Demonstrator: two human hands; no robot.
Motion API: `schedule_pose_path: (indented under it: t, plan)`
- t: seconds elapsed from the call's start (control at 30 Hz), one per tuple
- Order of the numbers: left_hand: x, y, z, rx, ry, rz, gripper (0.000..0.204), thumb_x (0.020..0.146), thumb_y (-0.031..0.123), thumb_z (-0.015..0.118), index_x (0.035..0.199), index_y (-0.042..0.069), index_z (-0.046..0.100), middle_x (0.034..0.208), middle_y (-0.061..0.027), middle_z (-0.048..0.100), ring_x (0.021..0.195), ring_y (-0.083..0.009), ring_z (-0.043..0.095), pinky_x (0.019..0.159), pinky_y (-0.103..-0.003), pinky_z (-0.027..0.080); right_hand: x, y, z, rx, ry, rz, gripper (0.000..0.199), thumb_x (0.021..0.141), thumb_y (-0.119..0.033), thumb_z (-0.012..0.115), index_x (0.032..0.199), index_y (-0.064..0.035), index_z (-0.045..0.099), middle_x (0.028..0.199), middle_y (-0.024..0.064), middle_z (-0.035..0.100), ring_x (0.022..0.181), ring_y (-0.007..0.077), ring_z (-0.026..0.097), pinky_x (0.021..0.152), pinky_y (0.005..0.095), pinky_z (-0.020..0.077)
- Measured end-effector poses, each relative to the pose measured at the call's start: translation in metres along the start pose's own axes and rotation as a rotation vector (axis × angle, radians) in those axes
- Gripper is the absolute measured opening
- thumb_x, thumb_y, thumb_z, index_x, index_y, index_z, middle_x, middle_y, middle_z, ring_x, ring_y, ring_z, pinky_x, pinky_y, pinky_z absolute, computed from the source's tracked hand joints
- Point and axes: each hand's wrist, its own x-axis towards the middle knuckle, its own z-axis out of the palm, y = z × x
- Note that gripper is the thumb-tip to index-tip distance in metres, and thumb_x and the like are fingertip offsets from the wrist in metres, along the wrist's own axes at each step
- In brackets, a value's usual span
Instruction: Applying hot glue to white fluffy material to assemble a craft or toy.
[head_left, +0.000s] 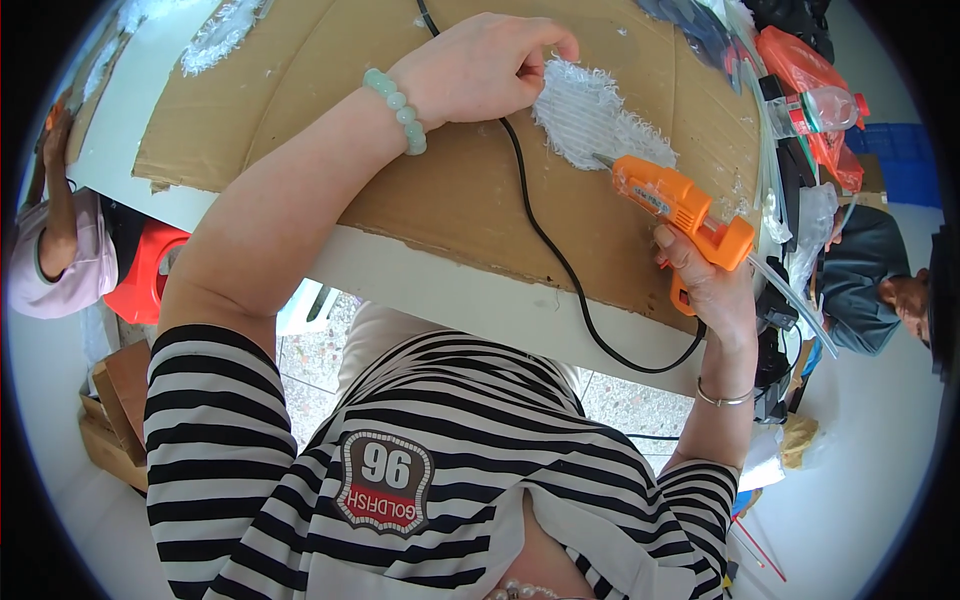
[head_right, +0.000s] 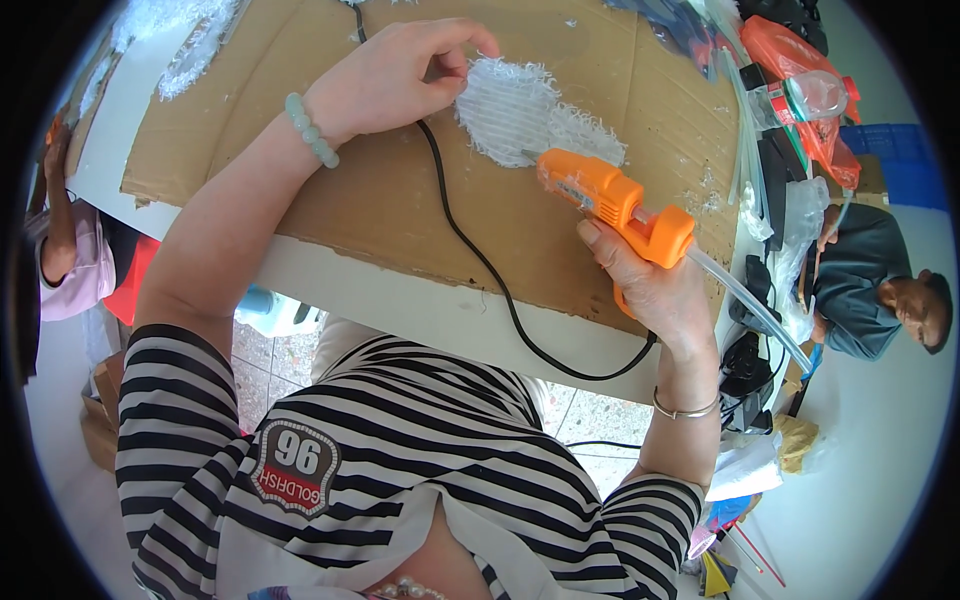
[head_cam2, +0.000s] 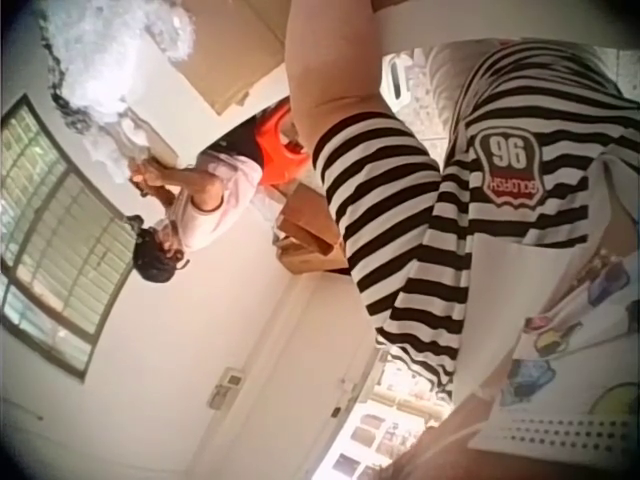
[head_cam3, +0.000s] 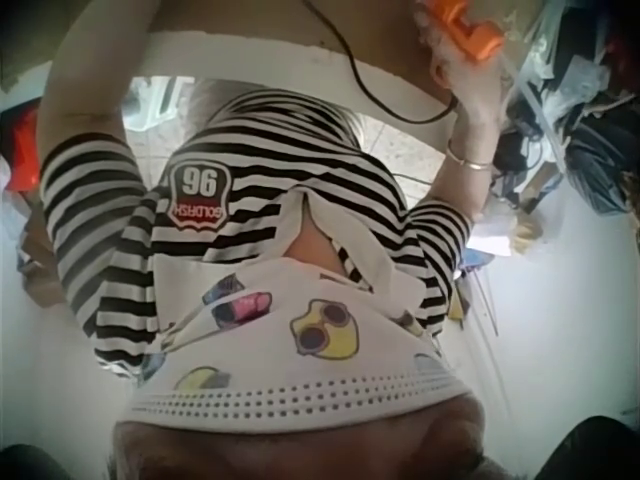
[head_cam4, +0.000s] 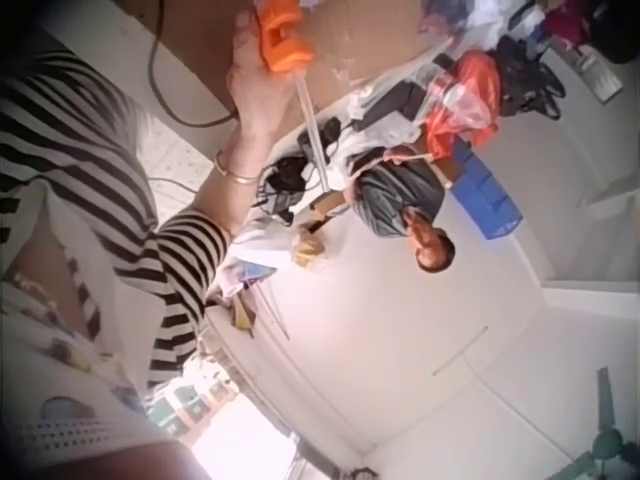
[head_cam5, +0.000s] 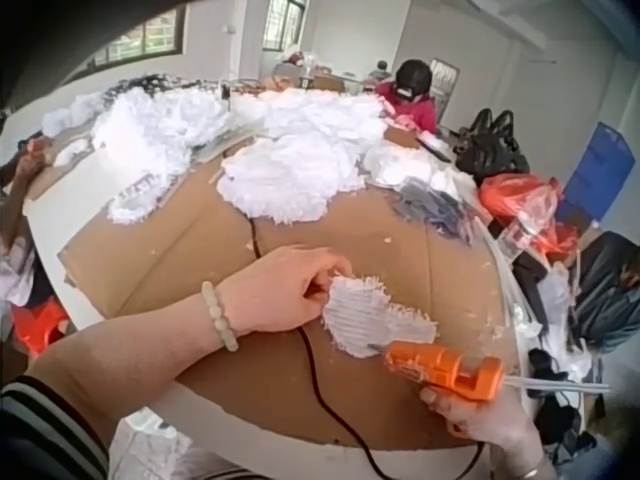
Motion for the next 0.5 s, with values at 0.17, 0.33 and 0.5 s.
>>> schedule_pose_path:
  t: [0.17, 0.33, 0.5]
  plan:
    - [0.000, 0.001, 0.000, 0.028, -0.004, -0.012, 0.031, 0.076, -0.001, 0.056, 0.105, 0.009, 0.056, 0.070, -0.0041, 0.057, 0.064, -0.0174, 0.053, 0.062, -0.029, 0.045, 0.001, 0.000, 0.003, -0.006, -0.006, -0.020, 0.027, 0.082, -0.021, 0.070, 0.099, -0.0013, 0.062, 0.079, -0.0004, 0.060, 0.067, 0.0083, 0.054, 0.063, 0.0227, 0.0446]
    - [0.000, 0.002, 0.000, 0.001, -0.001, -0.020, 0.031, 0.075, 0.000, 0.056, 0.105, 0.009, 0.056, 0.069, -0.0043, 0.057, 0.063, -0.0172, 0.053, 0.061, -0.029, 0.045, 0.001, -0.012, 0.007, -0.028, -0.013, 0.000, 0.025, 0.081, -0.022, 0.070, 0.094, -0.0020, 0.063, 0.075, -0.0003, 0.059, 0.065, 0.0081, 0.054, 0.062, 0.0229, 0.0435]
    - [0.000, 0.000, 0.000, 0.002, 0.011, 0.000, 0.032, 0.075, 0.000, 0.056, 0.106, 0.008, 0.056, 0.069, -0.0045, 0.057, 0.063, -0.0170, 0.053, 0.061, -0.028, 0.045, 0.006, -0.020, 0.013, -0.077, -0.017, -0.003, 0.025, 0.081, -0.024, 0.070, 0.092, -0.0022, 0.063, 0.074, -0.0002, 0.059, 0.065, 0.0081, 0.054, 0.061, 0.0230, 0.0424]
